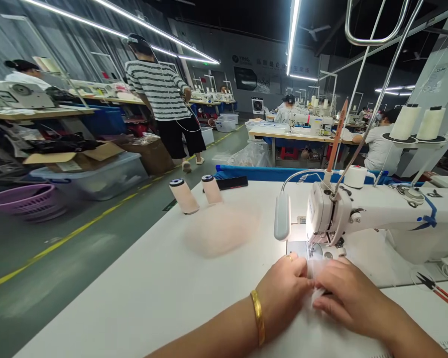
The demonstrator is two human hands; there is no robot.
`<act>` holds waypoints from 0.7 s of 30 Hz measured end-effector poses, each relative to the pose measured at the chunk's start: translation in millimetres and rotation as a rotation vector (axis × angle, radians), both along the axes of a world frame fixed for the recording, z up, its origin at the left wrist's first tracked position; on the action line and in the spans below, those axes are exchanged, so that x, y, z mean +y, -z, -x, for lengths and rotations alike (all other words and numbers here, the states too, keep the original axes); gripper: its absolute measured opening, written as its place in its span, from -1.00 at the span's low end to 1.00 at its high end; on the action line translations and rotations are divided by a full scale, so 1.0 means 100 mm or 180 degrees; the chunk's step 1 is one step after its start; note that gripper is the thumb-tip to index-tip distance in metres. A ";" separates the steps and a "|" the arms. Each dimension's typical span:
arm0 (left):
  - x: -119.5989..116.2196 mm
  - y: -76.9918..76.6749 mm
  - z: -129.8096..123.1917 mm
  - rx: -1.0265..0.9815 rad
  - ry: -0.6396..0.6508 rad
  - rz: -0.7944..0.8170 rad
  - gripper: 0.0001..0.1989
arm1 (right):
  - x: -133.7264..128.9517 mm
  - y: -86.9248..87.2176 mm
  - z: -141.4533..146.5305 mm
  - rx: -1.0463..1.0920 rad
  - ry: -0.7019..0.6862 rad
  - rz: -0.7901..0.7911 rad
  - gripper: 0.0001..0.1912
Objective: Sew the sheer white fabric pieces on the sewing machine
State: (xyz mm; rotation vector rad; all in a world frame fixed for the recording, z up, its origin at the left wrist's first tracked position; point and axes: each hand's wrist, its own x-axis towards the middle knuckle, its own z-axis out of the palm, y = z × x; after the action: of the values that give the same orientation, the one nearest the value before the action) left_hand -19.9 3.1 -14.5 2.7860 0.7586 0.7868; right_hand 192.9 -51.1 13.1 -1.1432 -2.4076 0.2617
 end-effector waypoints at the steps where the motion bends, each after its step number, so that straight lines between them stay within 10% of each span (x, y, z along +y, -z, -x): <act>1: -0.03 -0.01 0.02 -0.0025 0.0036 -0.0032 -0.85 | -0.02 -0.04 0.00 -0.0057 -0.0053 0.0071 -0.79; 21: -0.07 0.07 0.03 -0.0294 0.0537 -0.0265 -0.81 | -0.08 -0.19 -0.04 -0.0430 -0.0027 0.0412 -0.75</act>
State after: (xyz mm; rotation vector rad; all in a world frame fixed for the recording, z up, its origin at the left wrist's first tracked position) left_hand -23.0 -3.5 -21.5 2.8164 0.4782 0.9265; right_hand 196.4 -59.3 31.6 -1.2442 -2.5455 0.3583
